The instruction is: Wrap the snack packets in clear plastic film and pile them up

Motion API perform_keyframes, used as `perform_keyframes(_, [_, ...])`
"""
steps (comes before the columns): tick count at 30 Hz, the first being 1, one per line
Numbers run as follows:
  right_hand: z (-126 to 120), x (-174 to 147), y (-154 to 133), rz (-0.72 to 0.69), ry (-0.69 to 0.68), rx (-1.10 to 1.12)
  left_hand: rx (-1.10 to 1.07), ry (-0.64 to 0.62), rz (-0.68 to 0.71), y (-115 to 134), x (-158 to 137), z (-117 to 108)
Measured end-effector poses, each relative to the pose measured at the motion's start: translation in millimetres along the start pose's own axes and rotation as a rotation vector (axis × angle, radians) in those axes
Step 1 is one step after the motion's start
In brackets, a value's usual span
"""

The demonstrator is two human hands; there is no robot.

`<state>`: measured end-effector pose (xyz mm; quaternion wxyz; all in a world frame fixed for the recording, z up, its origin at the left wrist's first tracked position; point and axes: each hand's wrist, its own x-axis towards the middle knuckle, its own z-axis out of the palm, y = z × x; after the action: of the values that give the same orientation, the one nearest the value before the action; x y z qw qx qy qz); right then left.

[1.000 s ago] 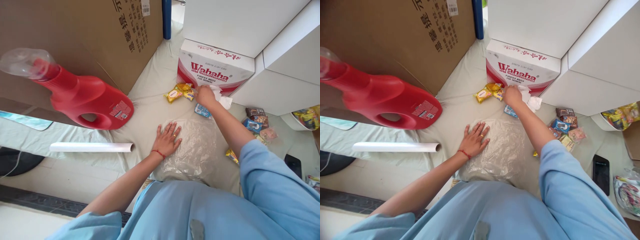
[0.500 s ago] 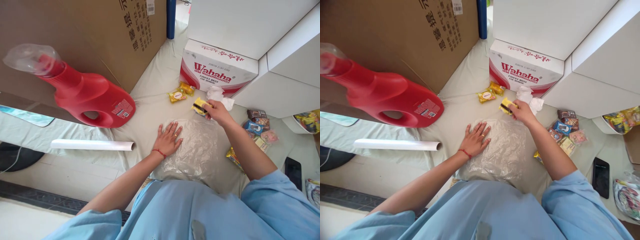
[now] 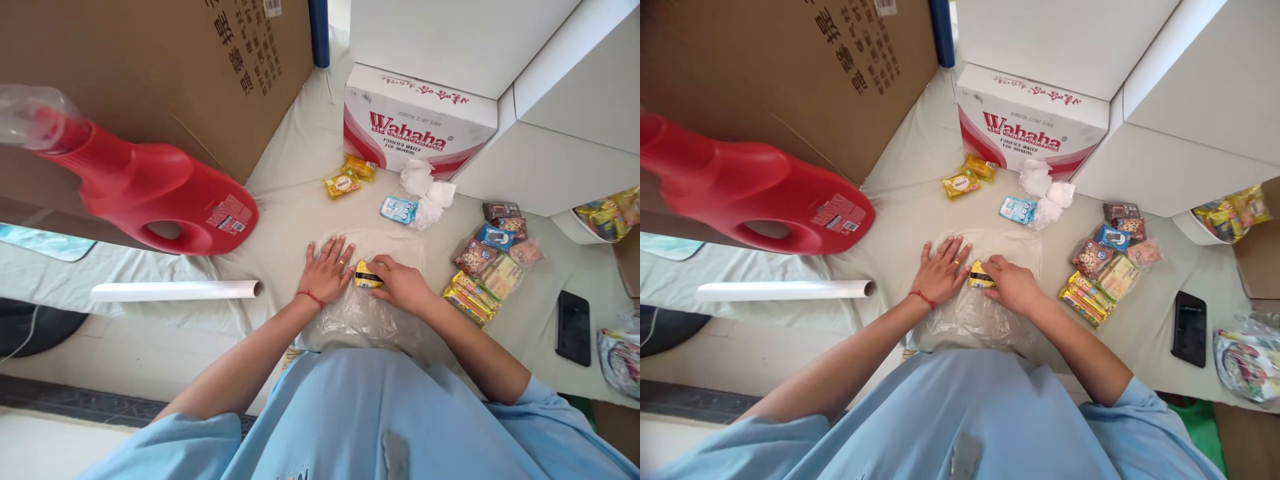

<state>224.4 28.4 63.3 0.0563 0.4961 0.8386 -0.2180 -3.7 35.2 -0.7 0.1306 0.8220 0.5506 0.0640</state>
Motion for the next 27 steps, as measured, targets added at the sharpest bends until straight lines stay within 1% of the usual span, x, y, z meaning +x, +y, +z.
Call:
perform_keyframes(2, [4.2, -4.2, 2.9, 0.005, -0.018, -0.018, -0.003, -0.002, -0.005, -0.2, 0.1, 0.0])
perform_keyframes(5, [7.0, -11.7, 10.1, 0.033, 0.018, 0.0, -0.003, -0.004, -0.002, -0.6, 0.2, 0.3])
perform_keyframes(7, [8.5, -15.2, 13.1, 0.005, 0.058, 0.035, -0.002, 0.001, 0.005, -0.9, 0.0, 1.0])
perform_keyframes(9, [12.8, -15.5, 12.6, -0.053, 0.076, 0.059, 0.0, 0.005, 0.01, -1.6, 0.0, 2.0])
perform_keyframes(11, [20.1, -12.8, 9.3, -0.1, 0.06, 0.062, -0.003, 0.008, 0.013, -3.4, 0.7, 3.1])
perform_keyframes(14, [29.2, -11.1, 5.2, -0.114, 0.041, 0.054, -0.039, 0.031, 0.02, -8.7, 1.4, 2.0])
perform_keyframes(16, [29.3, -19.2, 5.7, -0.115, 0.09, 0.073, -0.069, 0.106, 0.021, -12.3, -2.3, -2.7])
perform_keyframes(18, [25.4, -37.8, 9.1, -0.138, 0.186, 0.135, -0.087, 0.236, 0.055, -14.4, -12.8, -10.8])
perform_keyframes(19, [23.5, -50.4, 11.7, -0.161, 0.225, 0.178, -0.099, 0.294, 0.104, -14.8, -21.1, -15.4])
perform_keyframes(20, [22.9, -64.4, 14.6, -0.194, 0.245, 0.224, -0.121, 0.328, 0.184, -15.0, -31.2, -19.7])
perform_keyframes(21, [24.4, -78.8, 17.8, -0.228, 0.244, 0.265, -0.164, 0.316, 0.3, -15.3, -42.6, -23.0])
perform_keyframes(23, [35.1, -105.4, 24.7, -0.279, 0.202, 0.309, -0.286, 0.19, 0.534, -16.6, -66.6, -25.5])
perform_keyframes(24, [44.2, -116.0, 28.1, -0.287, 0.186, 0.308, -0.322, 0.124, 0.596, -17.9, -77.6, -24.2])
perform_keyframes(25, [54.7, -124.1, 31.2, -0.282, 0.188, 0.298, -0.335, 0.065, 0.625, -19.7, -87.1, -21.6])
perform_keyframes(27, [74.8, -132.2, 36.2, -0.245, 0.228, 0.278, -0.335, -0.008, 0.598, -24.2, -99.4, -14.7])
